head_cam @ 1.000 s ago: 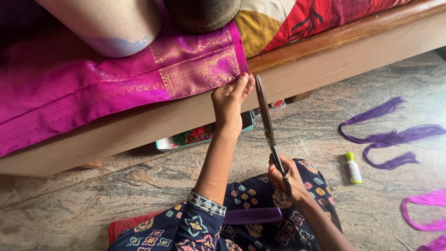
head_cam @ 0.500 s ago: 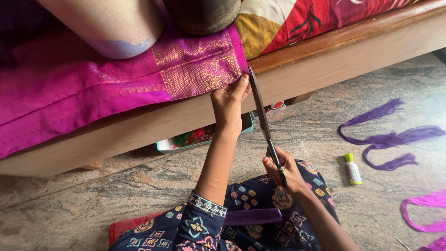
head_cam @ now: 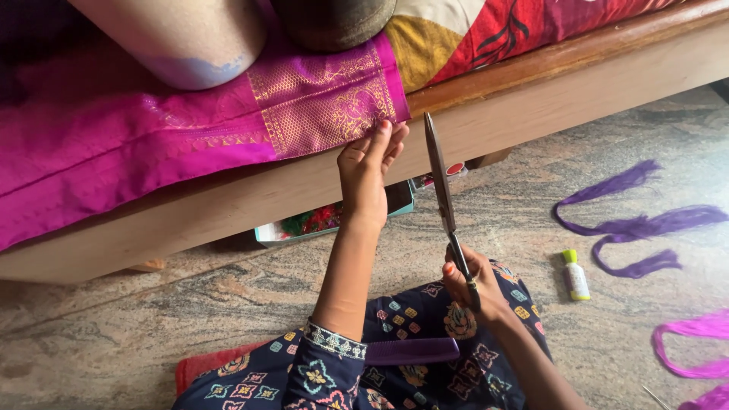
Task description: Creating handmade decorations using yarn, fabric, and tools like scissors and a needle.
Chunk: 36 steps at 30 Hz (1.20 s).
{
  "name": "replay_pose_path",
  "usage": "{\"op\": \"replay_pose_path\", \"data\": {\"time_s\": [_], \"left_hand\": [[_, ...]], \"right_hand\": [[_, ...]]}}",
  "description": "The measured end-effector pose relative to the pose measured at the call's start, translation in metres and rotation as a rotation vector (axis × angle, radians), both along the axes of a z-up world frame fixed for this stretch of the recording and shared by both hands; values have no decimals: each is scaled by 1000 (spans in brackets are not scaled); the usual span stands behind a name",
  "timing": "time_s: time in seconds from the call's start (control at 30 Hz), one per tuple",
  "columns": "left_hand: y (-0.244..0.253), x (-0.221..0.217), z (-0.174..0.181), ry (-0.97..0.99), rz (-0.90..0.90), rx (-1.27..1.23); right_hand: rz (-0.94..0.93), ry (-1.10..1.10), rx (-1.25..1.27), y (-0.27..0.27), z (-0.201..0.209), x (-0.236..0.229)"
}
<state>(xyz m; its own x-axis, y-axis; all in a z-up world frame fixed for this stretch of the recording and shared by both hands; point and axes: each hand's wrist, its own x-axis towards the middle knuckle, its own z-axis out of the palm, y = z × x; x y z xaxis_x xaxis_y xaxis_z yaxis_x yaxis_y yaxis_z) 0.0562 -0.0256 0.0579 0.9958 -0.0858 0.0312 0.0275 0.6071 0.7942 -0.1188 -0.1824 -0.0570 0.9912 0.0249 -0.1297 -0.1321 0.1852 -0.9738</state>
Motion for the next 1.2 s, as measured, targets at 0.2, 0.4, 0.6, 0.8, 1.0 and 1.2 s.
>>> {"op": "replay_pose_path", "data": {"time_s": [0.2,0.4,0.6,0.8,1.0,1.2], "left_hand": [[7,-12,4,-189,70,391],[11,-21,65,-718,594,1406],[9,23,83,-1136,815,1538],[42,35,85,-494,240,1009],[56,40,80,-216,49,502],[52,37,81,-194,47,535]], "right_hand": [[-8,25,-28,-2,-1,0],[-30,-11,21,-4,-7,-3],[-59,4,8,2,-5,0],[-255,-239,-547,15,-11,0],[-321,-272,-781,31,-1,11],[-390,-373,-964,42,31,20]]}}
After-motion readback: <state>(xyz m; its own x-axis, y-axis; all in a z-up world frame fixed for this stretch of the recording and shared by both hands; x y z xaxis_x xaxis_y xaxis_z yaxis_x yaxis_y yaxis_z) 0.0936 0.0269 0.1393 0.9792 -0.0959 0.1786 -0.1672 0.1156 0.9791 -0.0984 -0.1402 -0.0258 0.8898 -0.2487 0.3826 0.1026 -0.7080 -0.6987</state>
